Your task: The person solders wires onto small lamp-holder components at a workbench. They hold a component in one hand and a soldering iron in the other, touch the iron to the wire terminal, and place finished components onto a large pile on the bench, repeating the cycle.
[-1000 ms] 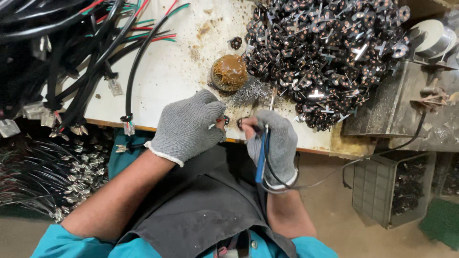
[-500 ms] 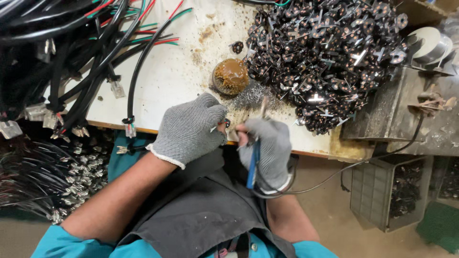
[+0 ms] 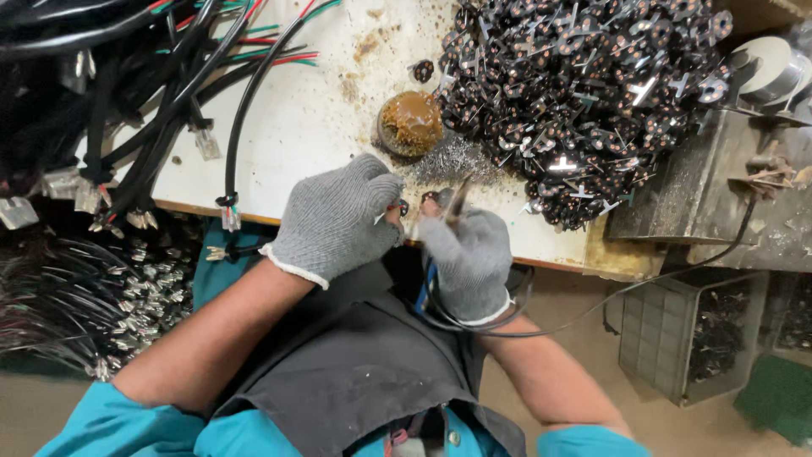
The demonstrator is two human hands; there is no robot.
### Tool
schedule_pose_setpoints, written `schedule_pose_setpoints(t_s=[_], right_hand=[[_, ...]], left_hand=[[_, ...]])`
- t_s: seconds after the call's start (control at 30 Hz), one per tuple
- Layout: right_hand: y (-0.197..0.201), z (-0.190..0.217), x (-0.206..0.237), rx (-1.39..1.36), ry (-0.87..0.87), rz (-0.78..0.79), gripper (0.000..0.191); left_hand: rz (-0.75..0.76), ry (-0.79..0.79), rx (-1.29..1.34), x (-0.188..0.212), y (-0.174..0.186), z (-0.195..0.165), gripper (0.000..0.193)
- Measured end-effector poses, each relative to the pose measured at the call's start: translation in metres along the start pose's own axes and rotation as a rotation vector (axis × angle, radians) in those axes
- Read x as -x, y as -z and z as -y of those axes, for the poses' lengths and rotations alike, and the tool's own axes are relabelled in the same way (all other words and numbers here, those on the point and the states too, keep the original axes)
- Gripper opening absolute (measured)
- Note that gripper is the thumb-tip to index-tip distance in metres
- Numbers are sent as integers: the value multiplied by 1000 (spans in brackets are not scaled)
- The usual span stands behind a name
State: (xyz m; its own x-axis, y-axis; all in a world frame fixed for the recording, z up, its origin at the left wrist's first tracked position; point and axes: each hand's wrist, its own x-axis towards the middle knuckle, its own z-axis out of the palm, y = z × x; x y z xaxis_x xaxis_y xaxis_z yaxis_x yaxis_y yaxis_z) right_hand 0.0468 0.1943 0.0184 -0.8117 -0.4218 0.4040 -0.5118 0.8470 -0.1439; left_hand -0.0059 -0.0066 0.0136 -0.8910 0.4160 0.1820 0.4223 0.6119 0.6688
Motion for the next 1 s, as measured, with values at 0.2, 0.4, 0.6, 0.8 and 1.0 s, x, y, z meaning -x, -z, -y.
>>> schedule_pose_setpoints(t_s=[0.2, 0.4, 0.6, 0.8, 1.0], right_hand=[[4, -4, -3, -224, -124, -173, 28], [-10, 5, -12, -159, -64, -246, 34], [-8, 6, -22, -277, -228, -310, 32], [-8, 6, -18, -228, -486, -92, 30], [-11, -2, -15, -732, -291, -389, 57]], left_hand=[[2, -26, -18, -2, -1, 0, 20], [-33, -38, -23, 0, -1, 1, 19], [-82, -30, 33, 1, 1, 0, 17], [-154, -32, 138, 6, 3, 4, 19], [-36, -47, 150, 5, 4, 7, 17]])
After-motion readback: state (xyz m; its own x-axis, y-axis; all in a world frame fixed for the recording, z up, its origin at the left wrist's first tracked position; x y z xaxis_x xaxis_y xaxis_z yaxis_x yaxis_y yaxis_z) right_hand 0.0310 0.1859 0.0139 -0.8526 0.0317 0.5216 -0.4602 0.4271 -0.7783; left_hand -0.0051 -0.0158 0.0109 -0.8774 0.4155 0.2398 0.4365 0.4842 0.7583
